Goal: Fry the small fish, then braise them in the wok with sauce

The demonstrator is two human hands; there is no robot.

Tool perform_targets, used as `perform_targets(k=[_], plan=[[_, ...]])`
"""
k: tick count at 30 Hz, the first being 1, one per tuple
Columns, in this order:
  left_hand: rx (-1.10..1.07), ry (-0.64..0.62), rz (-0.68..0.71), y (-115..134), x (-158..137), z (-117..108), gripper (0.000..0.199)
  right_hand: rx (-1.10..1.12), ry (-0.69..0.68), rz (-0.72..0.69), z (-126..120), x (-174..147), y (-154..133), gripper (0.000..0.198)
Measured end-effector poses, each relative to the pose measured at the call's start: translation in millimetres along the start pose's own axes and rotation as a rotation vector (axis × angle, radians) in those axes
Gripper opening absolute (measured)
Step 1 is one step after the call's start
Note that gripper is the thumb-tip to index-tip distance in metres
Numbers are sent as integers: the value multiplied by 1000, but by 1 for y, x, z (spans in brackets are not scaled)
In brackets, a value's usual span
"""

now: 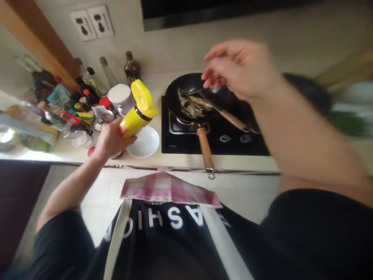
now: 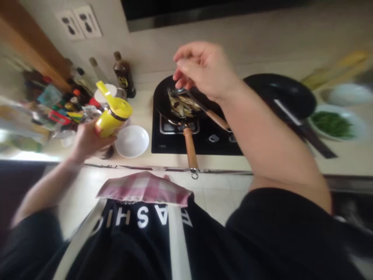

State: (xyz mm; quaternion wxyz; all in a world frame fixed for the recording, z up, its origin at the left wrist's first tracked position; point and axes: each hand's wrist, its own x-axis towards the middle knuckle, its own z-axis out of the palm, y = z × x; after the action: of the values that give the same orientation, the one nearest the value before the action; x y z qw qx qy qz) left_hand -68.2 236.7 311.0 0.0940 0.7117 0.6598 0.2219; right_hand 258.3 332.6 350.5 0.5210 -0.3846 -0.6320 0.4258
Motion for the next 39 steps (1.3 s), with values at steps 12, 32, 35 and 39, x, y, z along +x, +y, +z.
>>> perform_targets(k=[12,32,35,39], plan=[[260,10,318,68,118,17,49,-209,280,26,-82,-97,63,13],[833,-70,339,143,167,33,53,-187,297,14,-100,-141,84,19],[874,-88,359,148,173,41,51,-208,314,41,-105,-145,91,19],[888,-108,364,152,184,55,52,-204,325,56,-110,-150,96,18]])
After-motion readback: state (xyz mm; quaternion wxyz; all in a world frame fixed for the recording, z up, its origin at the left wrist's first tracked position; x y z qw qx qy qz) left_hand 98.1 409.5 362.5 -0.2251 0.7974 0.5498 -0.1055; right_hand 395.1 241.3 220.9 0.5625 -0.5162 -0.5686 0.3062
